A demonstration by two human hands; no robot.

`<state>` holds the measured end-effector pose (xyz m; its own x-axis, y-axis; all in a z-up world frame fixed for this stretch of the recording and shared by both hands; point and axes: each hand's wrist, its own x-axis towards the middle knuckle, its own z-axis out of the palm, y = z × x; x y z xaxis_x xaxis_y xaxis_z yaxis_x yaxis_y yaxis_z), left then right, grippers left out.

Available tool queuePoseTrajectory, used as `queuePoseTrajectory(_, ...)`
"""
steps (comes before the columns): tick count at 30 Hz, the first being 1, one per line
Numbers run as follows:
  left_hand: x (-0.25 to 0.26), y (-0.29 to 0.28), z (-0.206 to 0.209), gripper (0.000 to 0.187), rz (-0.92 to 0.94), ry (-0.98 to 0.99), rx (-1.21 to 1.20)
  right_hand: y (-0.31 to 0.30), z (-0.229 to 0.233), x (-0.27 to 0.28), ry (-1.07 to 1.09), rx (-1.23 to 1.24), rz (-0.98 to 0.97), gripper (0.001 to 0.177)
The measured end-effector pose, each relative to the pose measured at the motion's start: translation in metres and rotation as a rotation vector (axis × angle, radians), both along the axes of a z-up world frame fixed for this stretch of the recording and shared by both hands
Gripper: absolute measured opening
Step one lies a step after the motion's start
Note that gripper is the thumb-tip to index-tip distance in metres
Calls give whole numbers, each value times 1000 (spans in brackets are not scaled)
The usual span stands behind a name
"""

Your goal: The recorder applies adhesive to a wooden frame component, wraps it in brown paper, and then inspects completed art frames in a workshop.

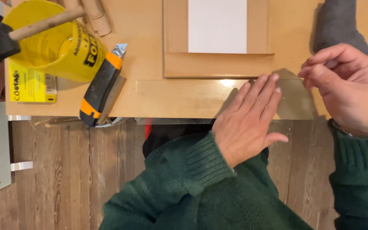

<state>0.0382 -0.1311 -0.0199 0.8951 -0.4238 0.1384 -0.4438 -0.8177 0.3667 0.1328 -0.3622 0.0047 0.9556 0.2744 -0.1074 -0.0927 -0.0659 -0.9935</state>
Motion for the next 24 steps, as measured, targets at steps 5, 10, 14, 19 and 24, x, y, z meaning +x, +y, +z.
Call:
queuePoseTrajectory(5, -6, 24, 25, 102, 59, -36, -121, 1, 10, 4, -107, -222, 51, 10)
queuePoseTrajectory(10, -8, 47, 24, 101, 106, -47, -87, 13, 8, 11, -109, -336, 92, 17)
queuePoseTrajectory(14, -5, 42, 27, 96, 115, -77, -79, 21, 5, 26, -197, -488, 184, 20)
queuePoseTrajectory(19, 4, 28, 19, 95, 83, -101, -86, 25, 11, 31, -268, -587, 212, 24)
queuePoseTrajectory(24, 8, 20, 19, 95, 86, -80, -79, 30, 8, 36, -298, -643, 209, 25)
